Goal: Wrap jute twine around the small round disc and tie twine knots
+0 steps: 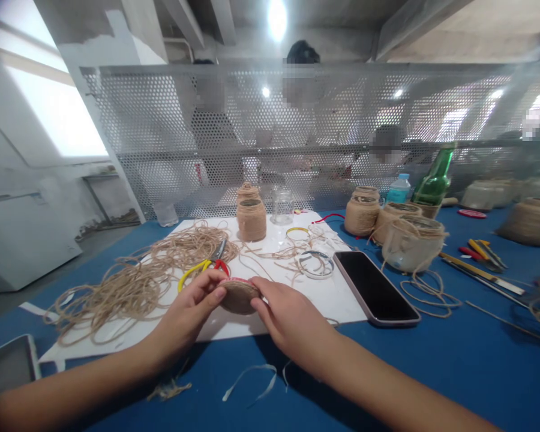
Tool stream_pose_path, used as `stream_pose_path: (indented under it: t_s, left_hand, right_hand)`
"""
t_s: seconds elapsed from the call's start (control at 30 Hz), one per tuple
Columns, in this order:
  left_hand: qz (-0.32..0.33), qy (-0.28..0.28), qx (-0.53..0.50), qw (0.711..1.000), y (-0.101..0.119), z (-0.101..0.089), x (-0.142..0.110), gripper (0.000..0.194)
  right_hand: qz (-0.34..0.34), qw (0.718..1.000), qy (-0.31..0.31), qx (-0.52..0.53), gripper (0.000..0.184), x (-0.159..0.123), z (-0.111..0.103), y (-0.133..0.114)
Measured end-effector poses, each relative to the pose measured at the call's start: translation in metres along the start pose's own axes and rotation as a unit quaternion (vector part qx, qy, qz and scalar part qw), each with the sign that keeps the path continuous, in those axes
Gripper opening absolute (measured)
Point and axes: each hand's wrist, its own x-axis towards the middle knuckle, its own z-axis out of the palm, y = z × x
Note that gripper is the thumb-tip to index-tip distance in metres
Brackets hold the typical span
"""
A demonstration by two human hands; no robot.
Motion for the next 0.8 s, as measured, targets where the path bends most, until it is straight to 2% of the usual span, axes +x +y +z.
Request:
stream_pose_path:
  t_s: [0.2,0.43,0.6,0.8]
  left_hand:
    - [-0.015,-0.011,-0.028,0.999,0.0,-0.001,0.002,0.018]
    - [-0.012,-0.013,0.077,0.997,0.003,-0.002,0.005,0.02]
    - [0.001,-0.04,0.137,0.99,0.007,0.001,0.002,0.017]
    - [-0.014,-0.016,0.103,0.994,0.009,0.004,-0.003,0.014]
  right_hand:
    - [0.009,1.0,-0.004,0.015,0.021,0.001,-0.002,-0.001]
    - [-0.006,1.0,-0.018,-0.025,0.021,0.0,0.003,0.006]
    - [-0.036,0.997,-0.02,-0.058,0.023,-0.001,0.009,0.009]
    - [-0.049,0.996,0.004,-0.072,0.025,-0.001,0.009,0.006]
